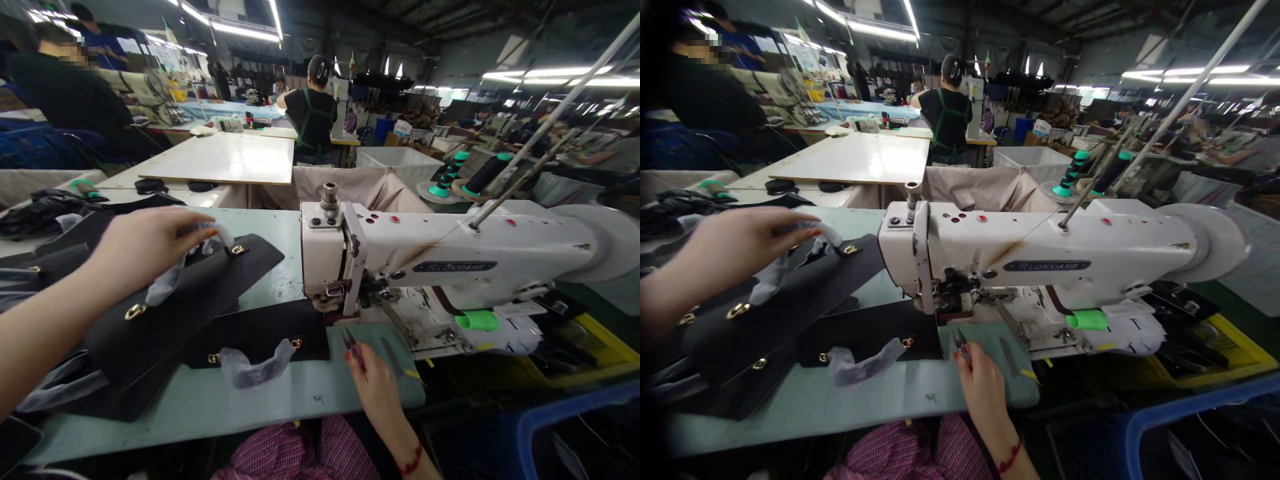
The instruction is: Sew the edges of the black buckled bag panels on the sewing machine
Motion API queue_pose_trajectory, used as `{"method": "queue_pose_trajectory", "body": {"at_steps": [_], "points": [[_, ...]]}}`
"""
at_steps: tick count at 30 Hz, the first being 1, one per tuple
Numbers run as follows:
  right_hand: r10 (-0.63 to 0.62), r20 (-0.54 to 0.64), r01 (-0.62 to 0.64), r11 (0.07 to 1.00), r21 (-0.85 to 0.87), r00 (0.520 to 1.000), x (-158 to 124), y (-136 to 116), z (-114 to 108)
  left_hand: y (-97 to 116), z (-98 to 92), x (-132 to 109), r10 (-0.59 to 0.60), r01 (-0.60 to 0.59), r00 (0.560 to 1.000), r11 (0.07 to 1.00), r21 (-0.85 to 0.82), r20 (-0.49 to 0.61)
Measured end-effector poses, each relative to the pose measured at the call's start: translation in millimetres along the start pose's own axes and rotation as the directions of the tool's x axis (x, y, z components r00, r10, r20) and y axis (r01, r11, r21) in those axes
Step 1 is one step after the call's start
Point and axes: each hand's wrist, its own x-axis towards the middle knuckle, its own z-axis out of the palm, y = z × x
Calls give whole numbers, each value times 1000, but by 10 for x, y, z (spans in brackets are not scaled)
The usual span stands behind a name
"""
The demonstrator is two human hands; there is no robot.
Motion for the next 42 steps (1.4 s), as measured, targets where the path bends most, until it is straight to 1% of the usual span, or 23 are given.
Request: {"method": "queue_pose_trajectory", "body": {"at_steps": [1,2,4,6,7,9,10,11,12,13,15,16,17,18,19,21,23,25,28,30,34,37,42], "points": [[39,10,-39,999,-33,999,-47,162,40,126,92,155,-16,16,999,1000,-4,-34],[69,20,-67,995,-71,997,-68,293,81,252,183,293,-30,24,997,996,-82,-71],[67,8,-65,986,-153,998,-41,443,148,486,325,483,-15,-19,995,944,-329,-98],[1,-53,-11,979,-203,999,40,447,184,675,371,488,46,-90,994,845,-527,-96],[-42,-79,26,980,-195,996,86,407,191,751,351,401,68,-113,993,799,-590,-98],[-108,-84,101,992,-80,991,168,275,193,860,254,28,60,-120,992,741,-661,-112],[-131,-65,133,991,25,989,202,196,194,895,201,-251,22,-85,995,737,-671,-101],[-152,-38,156,977,147,988,230,115,197,917,163,-579,-14,-63,993,781,-622,-118],[-168,-11,165,949,268,986,256,37,204,927,156,-939,16,-90,991,818,-568,-134],[-177,13,160,914,372,984,281,-37,216,927,187,-1311,150,-195,980,824,-532,-127],[-173,54,121,848,517,983,329,-160,248,913,379,-2001,429,-394,901,752,-528,-61],[-162,73,94,823,561,984,351,-208,266,906,532,-2276,478,-389,876,777,-496,62],[-147,88,68,803,592,985,369,-246,283,903,710,-2482,505,-392,847,805,-446,166],[-132,97,45,787,615,987,382,-275,298,906,900,-2612,494,-382,838,836,-394,234],[-118,101,28,773,634,988,388,-297,311,915,1089,-2664,411,-335,887,887,-319,211],[-98,103,6,755,655,990,380,-327,328,944,1414,-2572,222,-193,967,959,-209,126],[-81,98,-4,747,665,992,355,-350,337,966,1615,-2324,158,-142,986,970,-198,62],[-64,92,-16,735,678,994,328,-374,341,957,1688,-2064,162,-155,987,965,-214,17],[-37,93,-41,700,713,995,300,-410,343,888,1641,-1830,231,-242,970,938,-250,-72],[-23,101,-57,685,727,995,286,-425,340,835,1568,-1774,330,-349,937,897,-271,-115],[-2,103,-74,680,729,995,269,-435,310,787,1425,-1725,494,-500,864,815,-293,-98],[1,118,-88,672,735,993,278,-448,271,786,1375,-1687,536,-541,838,790,-289,-104],[8,130,-104,658,746,991,339,-470,244,742,1433,-1644,530,-521,846,795,-311,-60]]}}
